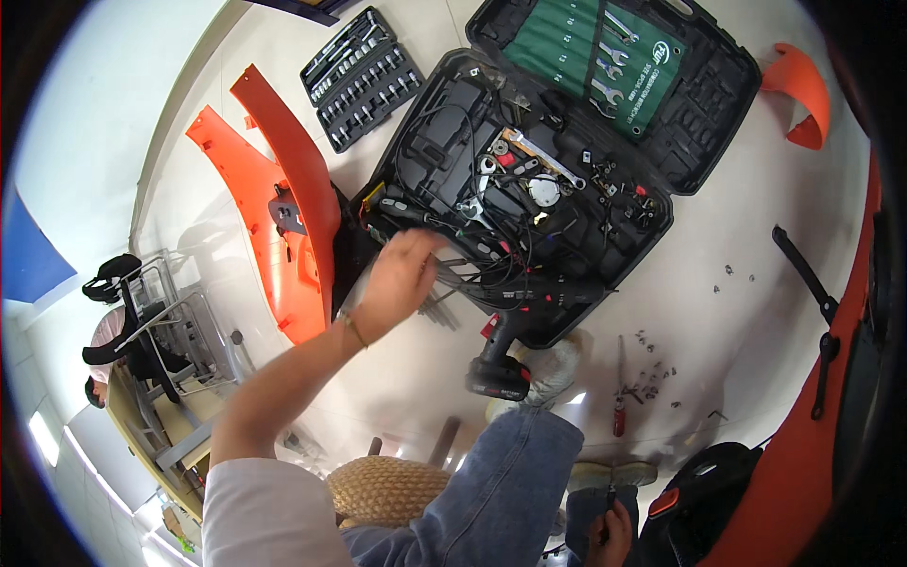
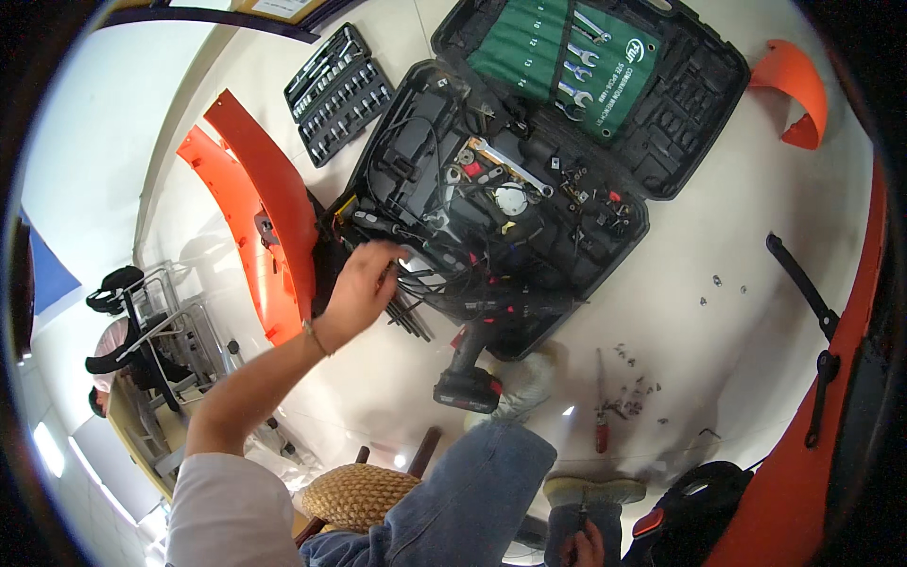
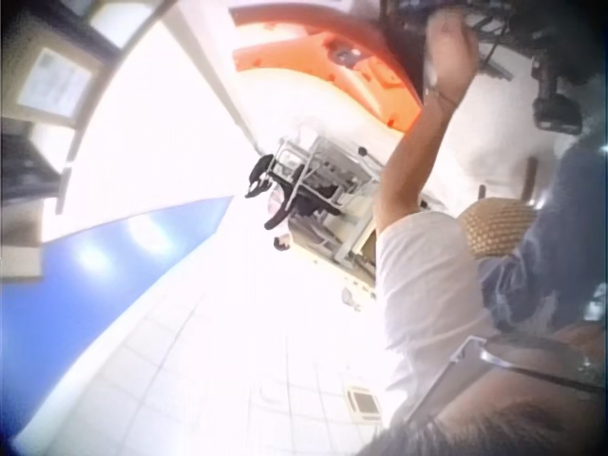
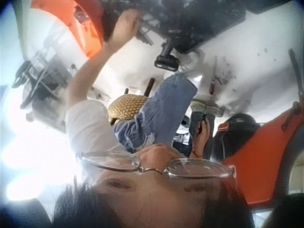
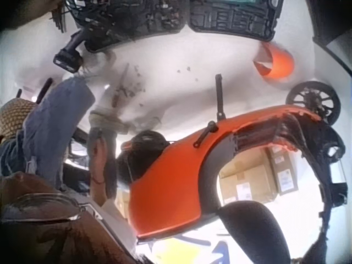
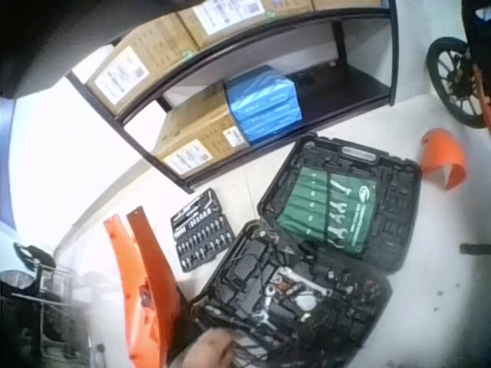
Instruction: Assembling or repairing motorcycle body parts using hand tools.
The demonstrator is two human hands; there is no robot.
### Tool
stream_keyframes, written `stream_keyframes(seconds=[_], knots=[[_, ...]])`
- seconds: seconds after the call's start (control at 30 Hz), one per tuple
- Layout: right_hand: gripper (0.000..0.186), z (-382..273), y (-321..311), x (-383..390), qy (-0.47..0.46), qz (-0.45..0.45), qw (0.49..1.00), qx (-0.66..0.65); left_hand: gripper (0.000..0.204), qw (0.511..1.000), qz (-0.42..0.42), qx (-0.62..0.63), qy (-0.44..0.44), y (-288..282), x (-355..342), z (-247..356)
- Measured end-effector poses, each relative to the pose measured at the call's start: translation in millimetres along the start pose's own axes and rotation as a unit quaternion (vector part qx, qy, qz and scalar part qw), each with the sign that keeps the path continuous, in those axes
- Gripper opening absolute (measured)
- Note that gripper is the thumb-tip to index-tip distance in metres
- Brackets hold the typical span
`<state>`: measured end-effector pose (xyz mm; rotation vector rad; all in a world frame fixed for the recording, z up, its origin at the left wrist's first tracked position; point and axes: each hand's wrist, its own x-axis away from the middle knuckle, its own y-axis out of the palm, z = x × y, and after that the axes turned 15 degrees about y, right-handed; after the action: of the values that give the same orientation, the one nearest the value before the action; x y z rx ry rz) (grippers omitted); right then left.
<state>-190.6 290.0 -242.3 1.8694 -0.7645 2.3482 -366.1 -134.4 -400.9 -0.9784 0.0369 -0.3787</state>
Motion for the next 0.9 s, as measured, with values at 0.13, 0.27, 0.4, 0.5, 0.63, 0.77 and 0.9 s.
stream_keyframes(seconds=[0.13,0.27,0.4,0.5,0.63,0.77,0.9], knots=[[0.031,-1,0,0,0.014,-0.019,1.0,0.01,0.032,0.997,0.048,0.016,0.053,17,-74,-22],[0.029,4,0,-5,0.011,-0.013,0.999,0.031,0.041,0.995,0.008,-0.036,0.097,34,-127,-23],[0.028,7,-8,-11,-0.035,-0.014,0.994,0.102,0.046,0.99,-0.098,-0.069,0.07,42,-130,-23],[0.027,10,-12,-15,0.001,-0.027,0.999,0.023,0.045,0.976,-0.159,-0.093,0.116,31,-113,-25],[0.027,10,-9,-15,0.009,-0.011,1.0,0.024,0.041,0.971,-0.185,-0.1,0.116,12,-75,-32],[0.026,7,-8,-13,-0.009,-0.029,0.999,0.042,0.038,0.978,-0.187,-0.046,0.075,-1,-69,-31],[0.024,8,-11,-15,-0.027,-0.034,0.997,0.061,0.021,0.944,-0.318,-0.016,0.081,-13,-87,-28]])
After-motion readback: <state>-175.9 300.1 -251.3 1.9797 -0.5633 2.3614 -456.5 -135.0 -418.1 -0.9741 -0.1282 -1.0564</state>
